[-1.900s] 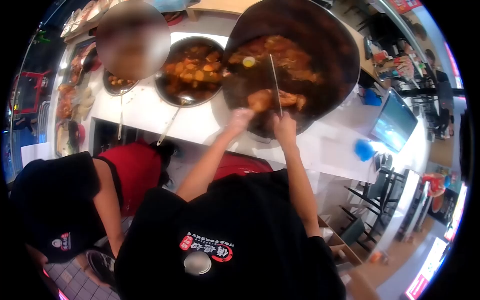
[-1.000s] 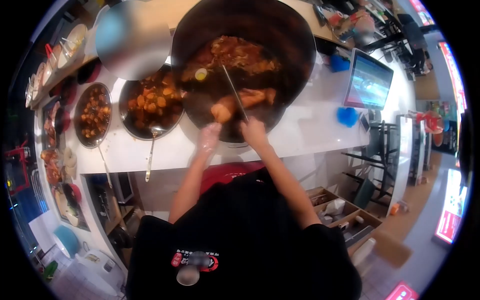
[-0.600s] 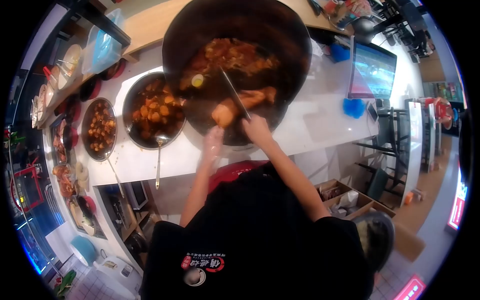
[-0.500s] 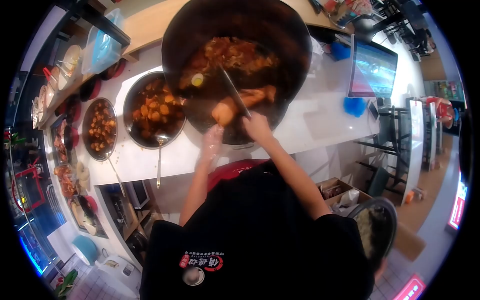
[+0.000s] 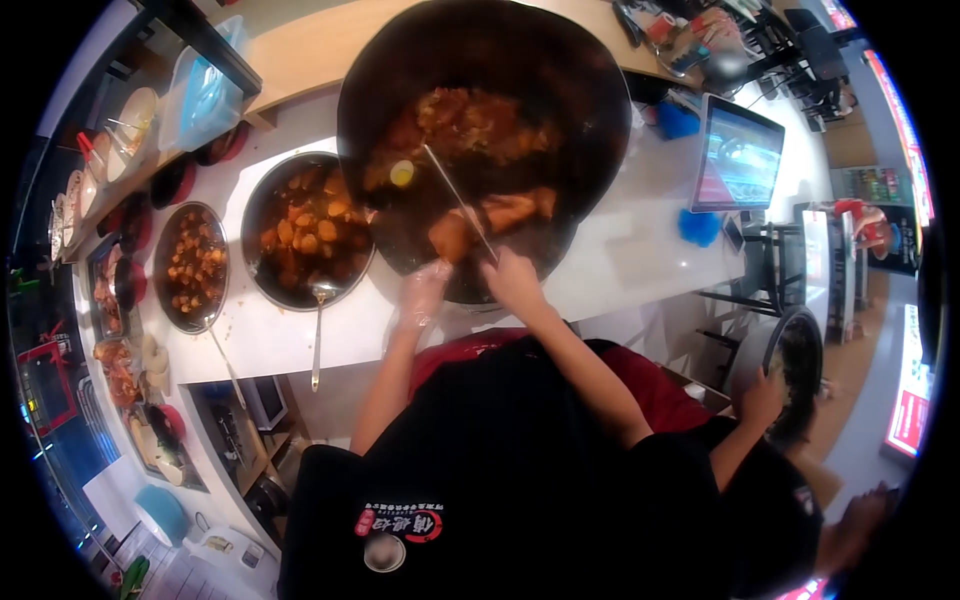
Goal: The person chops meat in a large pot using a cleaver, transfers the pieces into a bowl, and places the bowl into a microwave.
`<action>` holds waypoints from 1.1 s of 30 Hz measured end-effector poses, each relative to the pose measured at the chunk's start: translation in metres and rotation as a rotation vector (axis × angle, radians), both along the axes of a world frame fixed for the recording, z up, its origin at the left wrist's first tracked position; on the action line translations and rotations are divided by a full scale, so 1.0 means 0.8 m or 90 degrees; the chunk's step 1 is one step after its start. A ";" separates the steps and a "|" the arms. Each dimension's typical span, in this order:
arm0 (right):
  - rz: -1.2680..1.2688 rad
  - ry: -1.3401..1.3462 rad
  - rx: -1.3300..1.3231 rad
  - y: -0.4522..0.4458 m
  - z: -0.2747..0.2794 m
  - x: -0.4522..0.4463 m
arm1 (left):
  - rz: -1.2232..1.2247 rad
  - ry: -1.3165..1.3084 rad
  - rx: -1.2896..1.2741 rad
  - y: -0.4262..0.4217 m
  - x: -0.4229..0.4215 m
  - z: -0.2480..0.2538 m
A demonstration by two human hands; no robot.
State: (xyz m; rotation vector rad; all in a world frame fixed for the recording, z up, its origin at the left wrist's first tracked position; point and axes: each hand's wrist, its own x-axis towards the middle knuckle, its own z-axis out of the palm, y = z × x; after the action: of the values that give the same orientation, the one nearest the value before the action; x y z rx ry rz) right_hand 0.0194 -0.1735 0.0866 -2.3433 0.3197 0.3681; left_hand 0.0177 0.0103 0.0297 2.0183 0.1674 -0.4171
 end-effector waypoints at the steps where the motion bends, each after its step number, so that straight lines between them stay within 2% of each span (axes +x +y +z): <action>1: -0.006 -0.001 -0.008 0.004 0.004 -0.003 | -0.002 -0.015 -0.002 0.002 0.000 -0.001; 3: -0.011 0.004 -0.020 0.006 0.012 -0.006 | -0.003 -0.024 -0.007 0.003 -0.002 -0.003; 6: -0.030 -0.037 0.048 0.008 0.031 -0.005 | -0.014 -0.035 0.029 0.005 -0.005 -0.012; 8: -0.045 -0.059 0.053 0.013 0.041 -0.007 | 0.033 -0.074 -0.072 0.004 -0.010 -0.030; 12: -0.064 -0.057 0.033 0.023 0.010 -0.012 | 0.049 -0.066 -0.163 0.010 -0.016 -0.026; 14: -0.070 -0.051 0.017 0.027 -0.004 -0.018 | 0.098 0.037 -0.291 0.012 -0.019 -0.035; 18: -0.050 -0.077 -0.001 0.027 0.004 -0.019 | 0.128 -0.013 -0.315 0.005 -0.020 -0.035; 20: -0.071 -0.074 0.046 0.029 0.012 -0.018 | 0.144 -0.083 -0.298 0.009 -0.016 -0.040; 24: -0.125 -0.067 0.096 0.045 -0.002 -0.024 | 0.164 -0.047 -0.324 0.014 -0.016 -0.047; 26: -0.099 -0.077 -0.003 0.055 -0.002 -0.022 | 0.157 0.011 -0.336 0.015 -0.018 -0.042; 33: -0.061 -0.101 -0.010 0.049 -0.002 -0.020 | 0.155 -0.059 -0.303 0.009 -0.018 -0.047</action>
State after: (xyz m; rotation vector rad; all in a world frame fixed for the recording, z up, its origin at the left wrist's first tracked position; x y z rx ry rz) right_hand 0.0038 -0.1340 0.0850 -2.3456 0.3579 0.1329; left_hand 0.0034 0.0179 -0.0079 1.5225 0.2292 -0.1857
